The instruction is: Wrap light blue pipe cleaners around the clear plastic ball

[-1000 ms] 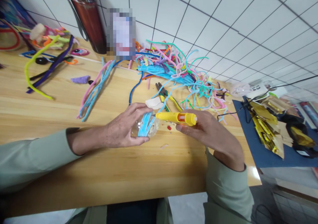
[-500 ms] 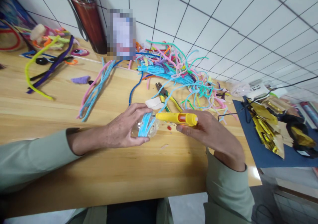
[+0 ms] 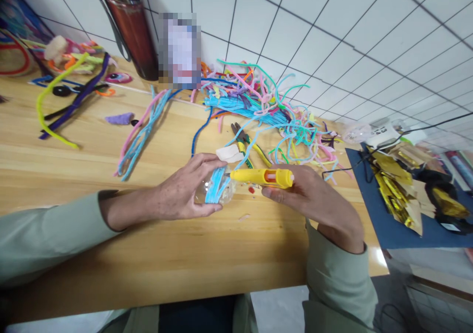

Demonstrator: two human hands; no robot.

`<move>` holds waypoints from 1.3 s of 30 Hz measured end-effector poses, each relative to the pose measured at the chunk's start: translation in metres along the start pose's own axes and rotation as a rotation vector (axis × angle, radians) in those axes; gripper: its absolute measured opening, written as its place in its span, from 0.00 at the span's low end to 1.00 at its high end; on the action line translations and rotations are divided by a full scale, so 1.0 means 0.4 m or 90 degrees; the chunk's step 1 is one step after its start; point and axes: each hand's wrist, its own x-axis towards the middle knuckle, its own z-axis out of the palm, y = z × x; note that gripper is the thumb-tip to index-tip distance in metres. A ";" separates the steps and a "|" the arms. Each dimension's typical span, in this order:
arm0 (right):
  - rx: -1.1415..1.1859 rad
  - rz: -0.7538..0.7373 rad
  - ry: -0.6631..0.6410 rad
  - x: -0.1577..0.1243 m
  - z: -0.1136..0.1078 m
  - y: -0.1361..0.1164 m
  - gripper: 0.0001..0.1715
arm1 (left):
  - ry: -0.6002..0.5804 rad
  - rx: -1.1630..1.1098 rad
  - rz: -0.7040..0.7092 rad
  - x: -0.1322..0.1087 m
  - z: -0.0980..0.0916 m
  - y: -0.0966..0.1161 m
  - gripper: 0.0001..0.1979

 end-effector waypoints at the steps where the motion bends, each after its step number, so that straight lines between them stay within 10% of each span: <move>1: 0.010 0.004 -0.015 -0.002 -0.004 0.002 0.23 | 0.002 -0.002 -0.002 0.000 0.000 0.000 0.44; 8: 0.138 0.037 0.189 -0.060 -0.062 0.072 0.29 | 0.028 -0.003 0.000 -0.008 0.009 0.002 0.44; 15: -0.003 0.162 0.388 -0.262 -0.160 0.298 0.22 | 0.033 0.018 -0.002 -0.012 0.011 -0.003 0.41; 27: -0.351 0.309 0.319 -0.395 -0.203 0.596 0.28 | 0.061 0.005 0.003 -0.012 0.024 -0.013 0.41; 34: -0.326 0.214 0.352 -0.310 -0.120 0.422 0.20 | 0.040 0.000 -0.001 -0.014 0.023 -0.002 0.44; 39: 0.055 0.045 0.104 -0.131 0.088 0.139 0.18 | 0.042 -0.002 0.012 -0.019 0.021 0.001 0.44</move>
